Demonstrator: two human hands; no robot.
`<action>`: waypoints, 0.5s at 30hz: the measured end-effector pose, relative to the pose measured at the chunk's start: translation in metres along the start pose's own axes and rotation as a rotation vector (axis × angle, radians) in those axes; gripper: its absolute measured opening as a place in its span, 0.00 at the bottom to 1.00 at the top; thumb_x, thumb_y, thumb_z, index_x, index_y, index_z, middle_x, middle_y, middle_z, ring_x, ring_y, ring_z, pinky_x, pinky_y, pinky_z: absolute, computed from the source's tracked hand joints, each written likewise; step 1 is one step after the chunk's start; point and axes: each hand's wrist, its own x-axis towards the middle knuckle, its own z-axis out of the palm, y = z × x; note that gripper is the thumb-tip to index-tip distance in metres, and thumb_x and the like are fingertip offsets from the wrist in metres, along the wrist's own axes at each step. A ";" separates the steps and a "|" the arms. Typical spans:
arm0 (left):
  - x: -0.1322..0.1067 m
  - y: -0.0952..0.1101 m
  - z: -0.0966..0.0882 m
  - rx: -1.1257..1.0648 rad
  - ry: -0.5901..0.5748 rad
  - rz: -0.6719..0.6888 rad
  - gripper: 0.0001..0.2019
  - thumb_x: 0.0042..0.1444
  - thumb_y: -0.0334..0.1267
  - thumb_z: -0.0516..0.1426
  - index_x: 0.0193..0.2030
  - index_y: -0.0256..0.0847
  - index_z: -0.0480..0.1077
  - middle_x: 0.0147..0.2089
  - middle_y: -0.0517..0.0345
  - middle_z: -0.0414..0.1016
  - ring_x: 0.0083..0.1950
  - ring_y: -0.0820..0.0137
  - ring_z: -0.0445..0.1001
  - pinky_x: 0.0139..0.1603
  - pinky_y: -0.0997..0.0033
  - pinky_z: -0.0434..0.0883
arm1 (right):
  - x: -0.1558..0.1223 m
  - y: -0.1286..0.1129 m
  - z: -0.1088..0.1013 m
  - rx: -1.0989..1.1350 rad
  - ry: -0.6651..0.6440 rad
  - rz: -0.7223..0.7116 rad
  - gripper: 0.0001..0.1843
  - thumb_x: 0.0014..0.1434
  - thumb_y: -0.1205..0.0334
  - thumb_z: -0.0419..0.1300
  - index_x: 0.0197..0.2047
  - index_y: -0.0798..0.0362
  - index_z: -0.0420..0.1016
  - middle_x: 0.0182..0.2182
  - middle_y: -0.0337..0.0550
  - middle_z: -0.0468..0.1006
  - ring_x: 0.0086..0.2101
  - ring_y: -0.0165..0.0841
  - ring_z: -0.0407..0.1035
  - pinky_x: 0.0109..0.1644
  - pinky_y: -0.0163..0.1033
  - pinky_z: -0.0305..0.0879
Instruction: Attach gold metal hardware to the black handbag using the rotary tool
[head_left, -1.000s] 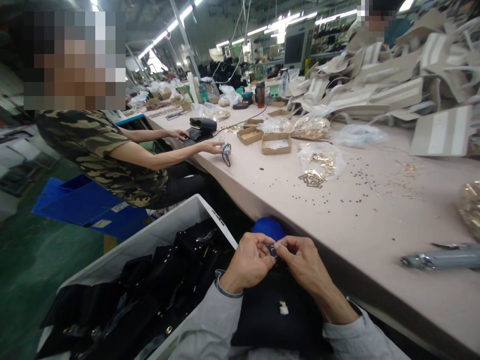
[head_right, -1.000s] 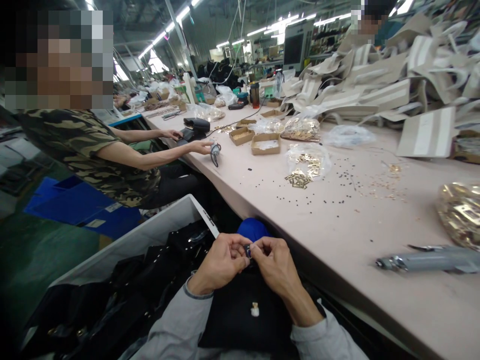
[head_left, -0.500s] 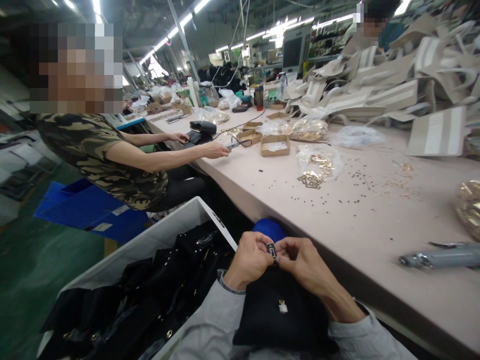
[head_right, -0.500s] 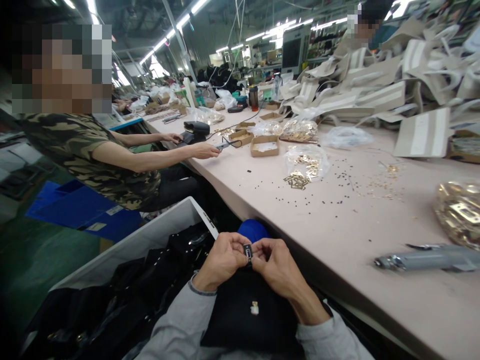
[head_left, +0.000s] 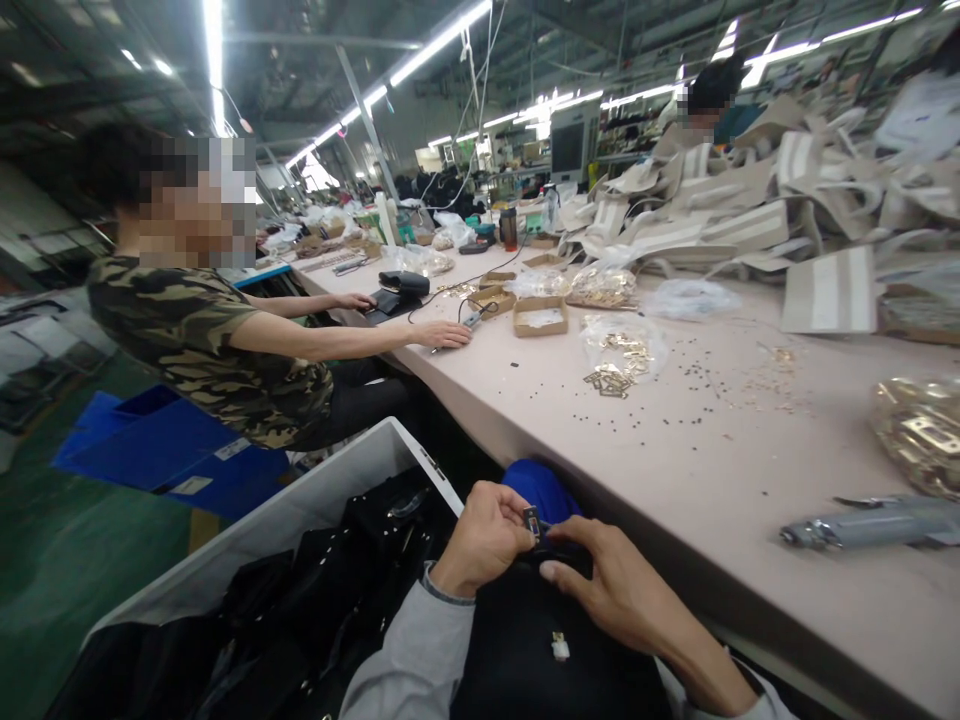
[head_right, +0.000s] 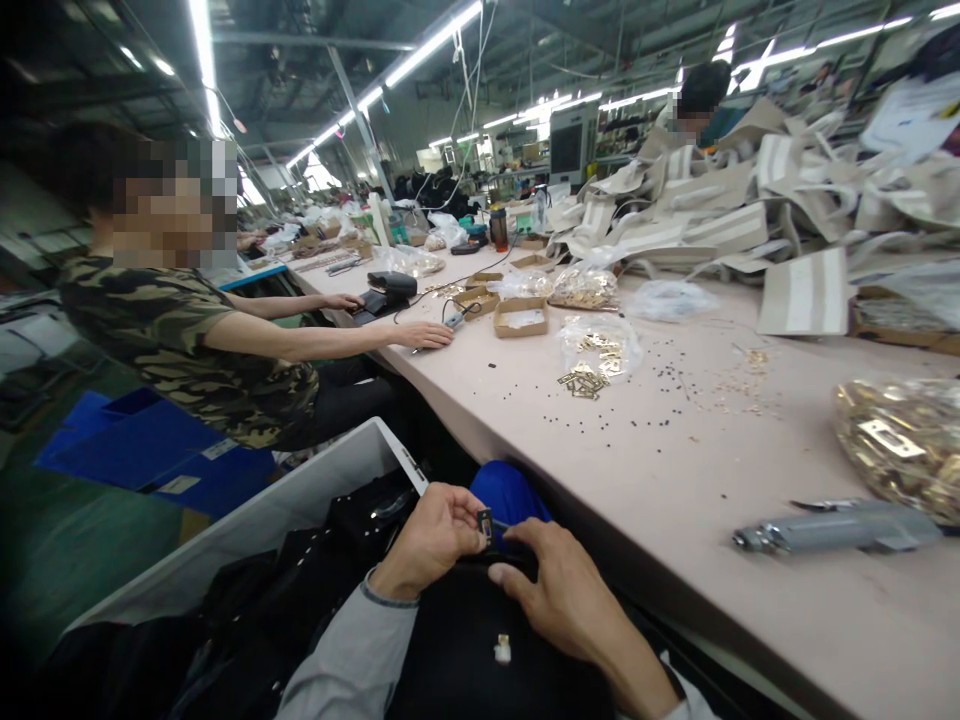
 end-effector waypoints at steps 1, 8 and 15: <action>-0.001 0.001 0.001 0.005 -0.012 -0.001 0.10 0.33 0.29 0.61 0.28 0.32 0.76 0.25 0.55 0.77 0.25 0.72 0.71 0.27 0.74 0.63 | -0.004 0.001 0.000 -0.041 -0.006 0.006 0.18 0.61 0.50 0.68 0.50 0.50 0.84 0.46 0.50 0.84 0.48 0.48 0.75 0.55 0.48 0.65; -0.012 0.012 0.005 0.064 -0.058 0.003 0.07 0.35 0.30 0.58 0.24 0.34 0.75 0.22 0.58 0.73 0.24 0.73 0.66 0.26 0.73 0.57 | -0.012 -0.019 -0.003 -0.124 -0.094 0.000 0.11 0.68 0.53 0.61 0.42 0.46 0.85 0.39 0.41 0.85 0.38 0.40 0.76 0.40 0.41 0.60; -0.027 -0.013 0.016 0.297 0.176 0.145 0.07 0.46 0.32 0.58 0.34 0.39 0.73 0.34 0.54 0.76 0.39 0.63 0.75 0.40 0.67 0.68 | 0.007 -0.013 -0.015 0.247 -0.049 0.000 0.15 0.66 0.51 0.62 0.36 0.51 0.84 0.32 0.41 0.82 0.35 0.37 0.74 0.38 0.39 0.62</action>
